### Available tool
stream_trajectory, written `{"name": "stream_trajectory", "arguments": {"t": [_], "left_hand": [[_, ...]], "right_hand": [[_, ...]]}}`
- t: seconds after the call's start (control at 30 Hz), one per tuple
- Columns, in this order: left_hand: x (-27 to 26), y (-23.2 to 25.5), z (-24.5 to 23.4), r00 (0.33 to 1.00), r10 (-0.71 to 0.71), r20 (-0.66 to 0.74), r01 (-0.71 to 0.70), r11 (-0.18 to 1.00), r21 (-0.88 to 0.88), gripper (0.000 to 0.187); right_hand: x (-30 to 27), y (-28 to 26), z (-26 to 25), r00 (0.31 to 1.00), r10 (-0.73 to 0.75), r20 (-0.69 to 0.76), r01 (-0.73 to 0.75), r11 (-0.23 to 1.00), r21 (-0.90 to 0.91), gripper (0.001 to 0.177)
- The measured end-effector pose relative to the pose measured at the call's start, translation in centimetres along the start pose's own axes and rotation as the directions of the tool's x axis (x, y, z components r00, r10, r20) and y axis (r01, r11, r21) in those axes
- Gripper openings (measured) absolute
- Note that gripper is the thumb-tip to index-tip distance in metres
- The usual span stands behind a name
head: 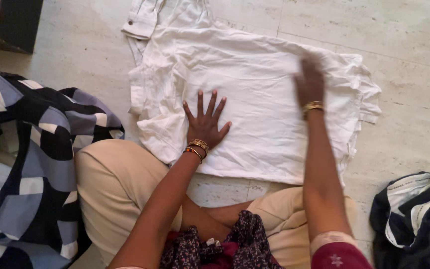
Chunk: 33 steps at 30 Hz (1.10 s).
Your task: The person buttons a white shirt, smooths it out by hand, and folds it into a small rectangle before placing it into a bag, then spreads out a pair of dark trousers and begins folding them.
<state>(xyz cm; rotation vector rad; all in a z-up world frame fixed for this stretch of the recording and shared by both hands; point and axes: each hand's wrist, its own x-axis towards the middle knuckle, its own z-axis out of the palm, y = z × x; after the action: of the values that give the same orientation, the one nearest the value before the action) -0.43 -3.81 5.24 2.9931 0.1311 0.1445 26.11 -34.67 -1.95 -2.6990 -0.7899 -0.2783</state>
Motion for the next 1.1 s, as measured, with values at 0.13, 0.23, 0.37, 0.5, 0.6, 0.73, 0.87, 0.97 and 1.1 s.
{"name": "stream_trajectory", "arguments": {"t": [0.13, 0.23, 0.37, 0.5, 0.6, 0.73, 0.87, 0.97, 1.1], "left_hand": [[0.1, -0.1, 0.3, 1.0, 0.0, -0.028, 0.0, 1.0, -0.014, 0.082], [0.0, -0.1, 1.1, 1.0, -0.005, -0.027, 0.004, 1.0, -0.03, 0.082], [0.1, -0.5, 3.0, 0.999, 0.005, -0.045, -0.007, 0.999, -0.048, 0.082], [0.1, -1.0, 4.4, 0.993, 0.012, -0.12, -0.015, 1.0, -0.022, 0.082], [1.3, -2.6, 3.9, 0.996, 0.01, -0.085, -0.019, 0.994, -0.106, 0.087], [0.5, -9.4, 0.9, 0.997, 0.037, 0.069, -0.033, 0.998, -0.06, 0.099], [1.1, -14.8, -1.5, 0.896, -0.029, 0.444, -0.033, 0.991, 0.133, 0.099], [1.8, -17.2, -1.0, 0.974, -0.118, 0.191, 0.081, 0.978, 0.194, 0.076], [3.3, -14.0, 1.5, 0.985, -0.15, -0.09, 0.167, 0.959, 0.231, 0.073]], "right_hand": [[-3.6, 2.8, -0.6, 0.889, 0.448, -0.096, -0.458, 0.864, -0.209, 0.059], [-6.5, -3.1, 2.1, 0.911, 0.344, -0.229, -0.381, 0.914, -0.142, 0.063], [-10.2, -16.7, 2.8, 0.956, 0.245, 0.163, -0.233, 0.968, -0.088, 0.066], [-11.0, -21.3, -0.7, 0.989, 0.142, 0.051, -0.138, 0.987, -0.081, 0.067], [-10.3, -21.2, -1.9, 0.984, 0.158, 0.084, -0.154, 0.986, -0.057, 0.067], [-10.1, -19.9, -1.6, 0.984, 0.154, 0.094, -0.146, 0.986, -0.085, 0.067], [-8.5, -17.9, -2.3, 0.976, 0.182, 0.118, -0.174, 0.982, -0.076, 0.065], [-7.9, -17.4, -3.0, 0.969, 0.212, 0.13, -0.208, 0.977, -0.047, 0.064], [-7.8, -17.4, -3.2, 0.961, 0.237, 0.141, -0.229, 0.971, -0.07, 0.064]]}}
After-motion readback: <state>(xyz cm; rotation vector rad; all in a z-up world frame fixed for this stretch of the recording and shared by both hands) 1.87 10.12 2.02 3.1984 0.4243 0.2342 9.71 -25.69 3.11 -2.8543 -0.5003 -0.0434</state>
